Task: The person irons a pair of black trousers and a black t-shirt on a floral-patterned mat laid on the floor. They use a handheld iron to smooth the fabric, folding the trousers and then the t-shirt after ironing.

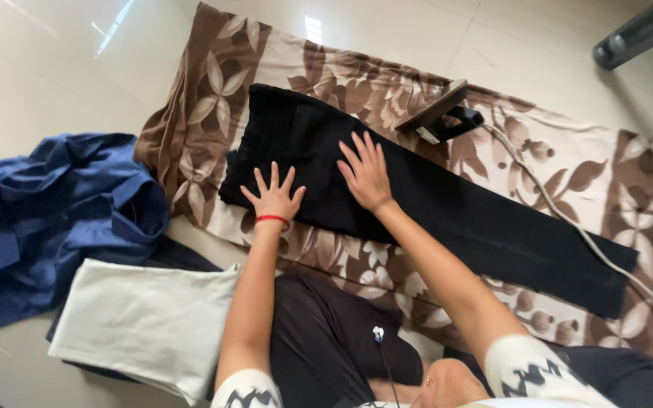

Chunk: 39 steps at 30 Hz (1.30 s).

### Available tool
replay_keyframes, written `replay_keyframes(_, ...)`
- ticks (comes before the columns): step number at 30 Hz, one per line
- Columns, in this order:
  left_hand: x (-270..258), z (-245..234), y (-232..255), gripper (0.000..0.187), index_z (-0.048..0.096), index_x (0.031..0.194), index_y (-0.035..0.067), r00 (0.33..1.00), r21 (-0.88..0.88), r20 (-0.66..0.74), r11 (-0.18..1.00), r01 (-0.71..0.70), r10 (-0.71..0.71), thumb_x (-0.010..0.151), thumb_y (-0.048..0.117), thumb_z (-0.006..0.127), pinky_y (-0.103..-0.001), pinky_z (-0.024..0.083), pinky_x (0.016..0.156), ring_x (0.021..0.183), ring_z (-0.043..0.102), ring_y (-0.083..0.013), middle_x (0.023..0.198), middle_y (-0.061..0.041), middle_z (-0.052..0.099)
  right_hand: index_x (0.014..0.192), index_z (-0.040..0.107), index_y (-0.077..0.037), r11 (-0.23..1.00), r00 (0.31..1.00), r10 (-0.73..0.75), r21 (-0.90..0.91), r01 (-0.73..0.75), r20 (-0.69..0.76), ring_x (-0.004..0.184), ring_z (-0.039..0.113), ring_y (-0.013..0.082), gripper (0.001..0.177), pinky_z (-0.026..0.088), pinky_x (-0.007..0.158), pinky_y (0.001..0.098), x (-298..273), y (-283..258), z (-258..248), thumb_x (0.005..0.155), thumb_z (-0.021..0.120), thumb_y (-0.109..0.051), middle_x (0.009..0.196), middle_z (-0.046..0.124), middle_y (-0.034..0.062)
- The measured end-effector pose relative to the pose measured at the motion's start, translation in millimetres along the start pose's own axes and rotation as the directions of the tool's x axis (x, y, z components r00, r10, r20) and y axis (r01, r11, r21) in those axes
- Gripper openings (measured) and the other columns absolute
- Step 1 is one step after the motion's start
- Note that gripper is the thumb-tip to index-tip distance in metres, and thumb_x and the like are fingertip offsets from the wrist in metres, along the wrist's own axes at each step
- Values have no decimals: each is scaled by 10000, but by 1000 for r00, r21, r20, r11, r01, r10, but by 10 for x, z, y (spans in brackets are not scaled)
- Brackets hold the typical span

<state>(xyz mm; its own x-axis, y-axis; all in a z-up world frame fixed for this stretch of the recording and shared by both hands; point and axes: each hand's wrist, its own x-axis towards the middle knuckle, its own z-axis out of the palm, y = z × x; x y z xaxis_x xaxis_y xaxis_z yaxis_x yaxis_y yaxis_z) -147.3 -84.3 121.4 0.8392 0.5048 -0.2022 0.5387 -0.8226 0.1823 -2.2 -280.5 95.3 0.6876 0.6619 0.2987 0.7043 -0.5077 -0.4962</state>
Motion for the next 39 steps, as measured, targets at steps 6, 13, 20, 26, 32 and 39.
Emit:
replay_keyframes(6, 145, 104, -218, 804, 351, 1582, 320, 989, -83, -133, 995, 48, -59, 897, 692, 548, -759, 45, 1149, 1545, 66, -449, 1692, -111, 151, 1452, 550, -86, 988, 988, -151, -16, 151, 12, 1452, 401, 372, 490, 314, 1187, 512, -1000, 203, -564, 1009, 628, -282, 1512, 497, 196)
replay_keyframes(13, 17, 475, 66, 671, 436, 1550, 245, 784, -982, -171, 36, -186, -596, 950, 362, 714, -527, 276, 1232, 1524, 326, -366, 1662, -163, 351, 1406, 470, -6, 837, 752, 491, 478, -267, -440, 1248, 617, 299, 514, 491, 1053, 410, -688, 1522, -786, 1059, 688, -316, 1321, 612, 191)
replay_keyframes(20, 349, 533, -813, 626, 476, 1445, 207, 640, -823, 262, -514, -243, -723, 902, 147, 783, -396, 477, 983, 1315, 497, -228, 1470, -110, 517, 1414, 501, -25, 931, 898, 279, 326, -166, -340, 1164, 671, 330, 439, 501, 1016, 425, -243, 2006, -870, 1109, 635, -311, 1255, 688, 204)
replay_keyframes(26, 489, 640, -851, 630, 549, 1366, 127, 202, -824, 513, -545, -155, -834, 792, -12, 765, -423, 602, 888, 1038, 701, -269, 1255, -161, 655, 1295, 598, -32, 982, 887, 168, 147, -114, -430, 1027, 716, 387, 343, 543, 899, 482, 193, 1874, -971, 1169, 627, -350, 1125, 735, 199)
replay_keyframes(32, 666, 991, -1085, 692, 458, 1367, 88, 383, -657, 539, -659, -366, -750, 773, -162, 709, -481, 580, 944, 1096, 654, -302, 1284, -192, 602, 1237, 590, -12, 999, 978, 16, -46, -26, -208, 904, 702, 434, 415, 545, 788, 518, 584, 572, -1275, 1082, 722, -373, 986, 710, 244)
replay_keyframes(39, 685, 1100, -1151, 591, 551, 1342, 123, 432, -592, 560, -707, -387, -706, 825, -140, 669, -490, 594, 906, 1057, 670, -309, 1208, -204, 667, 1125, 626, -125, 995, 957, -92, 54, 80, 276, 878, 722, 398, 363, 572, 748, 486, 114, -341, -1120, 912, 752, -390, 940, 734, 193)
